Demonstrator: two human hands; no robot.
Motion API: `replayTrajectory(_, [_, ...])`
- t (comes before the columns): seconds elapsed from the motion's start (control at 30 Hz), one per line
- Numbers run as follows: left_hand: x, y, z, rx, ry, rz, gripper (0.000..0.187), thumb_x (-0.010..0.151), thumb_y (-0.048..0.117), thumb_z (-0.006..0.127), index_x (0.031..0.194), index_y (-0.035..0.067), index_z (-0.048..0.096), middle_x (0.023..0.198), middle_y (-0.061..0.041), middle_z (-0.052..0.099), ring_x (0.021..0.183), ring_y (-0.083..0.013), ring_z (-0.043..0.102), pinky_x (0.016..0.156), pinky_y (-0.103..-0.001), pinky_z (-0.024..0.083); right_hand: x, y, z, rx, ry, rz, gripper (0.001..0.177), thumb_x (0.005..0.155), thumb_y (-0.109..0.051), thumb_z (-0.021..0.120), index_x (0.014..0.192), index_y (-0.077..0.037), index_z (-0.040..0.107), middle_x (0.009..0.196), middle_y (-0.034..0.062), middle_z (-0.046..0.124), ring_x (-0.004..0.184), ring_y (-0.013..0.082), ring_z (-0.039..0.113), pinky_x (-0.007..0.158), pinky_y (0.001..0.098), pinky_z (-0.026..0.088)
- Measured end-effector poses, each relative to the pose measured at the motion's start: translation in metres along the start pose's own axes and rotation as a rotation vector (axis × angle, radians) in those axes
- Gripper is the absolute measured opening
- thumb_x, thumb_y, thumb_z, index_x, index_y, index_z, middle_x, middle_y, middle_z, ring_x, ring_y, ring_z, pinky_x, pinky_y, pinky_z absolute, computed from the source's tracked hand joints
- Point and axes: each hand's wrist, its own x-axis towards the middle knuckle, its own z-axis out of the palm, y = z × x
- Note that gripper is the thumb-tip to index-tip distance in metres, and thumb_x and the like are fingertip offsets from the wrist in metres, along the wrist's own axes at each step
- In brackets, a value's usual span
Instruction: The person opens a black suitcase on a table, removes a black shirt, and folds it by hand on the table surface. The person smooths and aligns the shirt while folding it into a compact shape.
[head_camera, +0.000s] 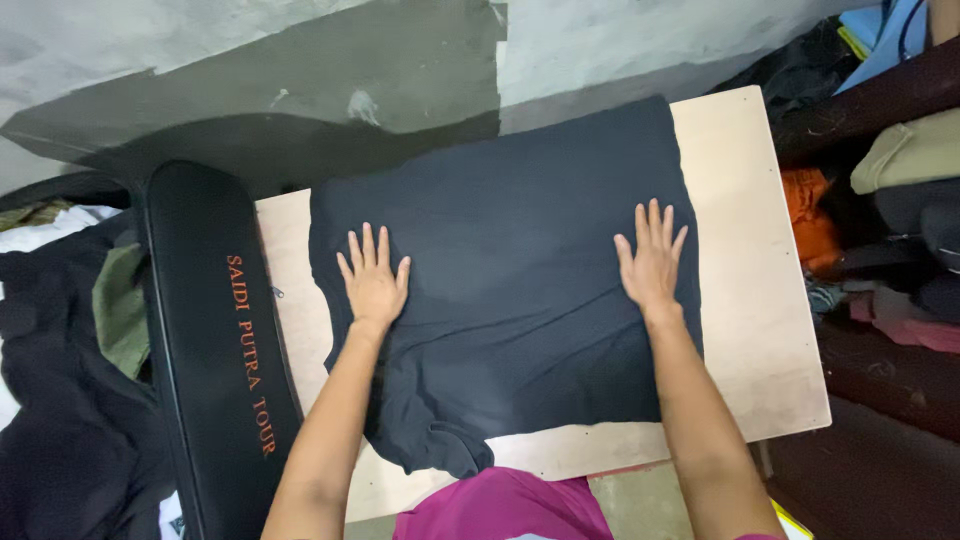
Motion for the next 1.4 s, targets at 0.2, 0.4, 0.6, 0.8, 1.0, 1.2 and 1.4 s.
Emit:
replayTrajectory(0.2, [-0.047, 0.068, 0.005, -0.157, -0.032, 0.136, 0.062, 0.106, 0.039, 0.045, 0.158, 0.006, 0.039, 0.169, -0.018, 0.029, 0.158, -0.0394, 0.019, 0.125, -0.063, 0.015, -0.070, -0.086, 0.025, -0.004, -0.008, -0.086, 0.069, 0.104, -0.038, 0.053, 0.157, 0.003, 0.036, 0.168, 0.0249, 0.027, 0.157, 0.0442, 0.018, 0.124, 0.0643, 0.011])
replayTrajectory(0.4, [-0.064, 0.077, 0.004, -0.008, -0.204, 0.088, 0.067, 0.101, 0.052, 0.042, 0.159, 0.020, 0.035, 0.168, -0.010, 0.022, 0.155, -0.0368, 0.013, 0.115, -0.075, 0.006, -0.121, -0.083, 0.010, -0.125, -0.200, -0.187, 0.076, 0.095, -0.053, 0.053, 0.155, -0.009, 0.036, 0.164, 0.0159, 0.028, 0.151, 0.0357, 0.021, 0.117, 0.0695, 0.011])
replayTrajectory(0.6, [-0.037, 0.053, 0.006, -0.051, -0.156, -0.009, 0.066, 0.102, 0.053, 0.041, 0.161, 0.024, 0.033, 0.170, -0.008, 0.019, 0.156, -0.0385, 0.010, 0.115, -0.076, 0.005, -0.132, 0.002, -0.022, -0.098, 0.027, 0.099, 0.072, 0.103, -0.047, 0.050, 0.159, -0.003, 0.037, 0.169, 0.0182, 0.028, 0.157, 0.0388, 0.020, 0.122, 0.0689, 0.011])
replayTrajectory(0.8, [-0.048, 0.073, 0.013, -0.105, -0.016, 0.031, 0.066, 0.105, 0.045, 0.045, 0.159, 0.009, 0.037, 0.170, -0.019, 0.022, 0.157, -0.0423, 0.014, 0.119, -0.070, 0.010, -0.136, -0.006, -0.001, -0.100, 0.094, 0.157, 0.067, 0.105, -0.042, 0.049, 0.157, 0.000, 0.039, 0.168, 0.0226, 0.027, 0.157, 0.0428, 0.018, 0.121, 0.0700, 0.007])
replayTrajectory(1.0, [-0.134, 0.099, 0.000, -0.124, -0.017, 0.143, 0.064, 0.102, 0.041, 0.051, 0.154, 0.006, 0.042, 0.165, -0.020, 0.030, 0.154, -0.0385, 0.022, 0.121, -0.064, 0.014, -0.180, -0.080, 0.022, -0.082, -0.010, -0.021, 0.069, 0.101, -0.045, 0.052, 0.156, -0.005, 0.040, 0.167, 0.0197, 0.026, 0.155, 0.0404, 0.019, 0.118, 0.0717, 0.007])
replayTrajectory(1.2, [-0.217, 0.074, -0.012, -0.090, -0.063, 0.087, 0.068, 0.099, 0.040, 0.054, 0.154, 0.004, 0.039, 0.162, -0.023, 0.030, 0.152, -0.0399, 0.023, 0.120, -0.061, 0.017, -0.232, -0.090, 0.027, -0.087, -0.055, -0.039, 0.074, 0.096, -0.051, 0.056, 0.156, -0.009, 0.040, 0.166, 0.0175, 0.027, 0.154, 0.0391, 0.020, 0.117, 0.0726, 0.009])
replayTrajectory(1.4, [-0.235, 0.055, -0.010, -0.153, -0.005, 0.001, 0.070, 0.099, 0.041, 0.054, 0.155, 0.002, 0.038, 0.164, -0.022, 0.029, 0.154, -0.0393, 0.022, 0.122, -0.060, 0.017, -0.246, -0.094, 0.038, -0.052, -0.005, -0.041, 0.074, 0.097, -0.051, 0.056, 0.155, -0.008, 0.040, 0.166, 0.0167, 0.028, 0.156, 0.0387, 0.020, 0.118, 0.0731, 0.009])
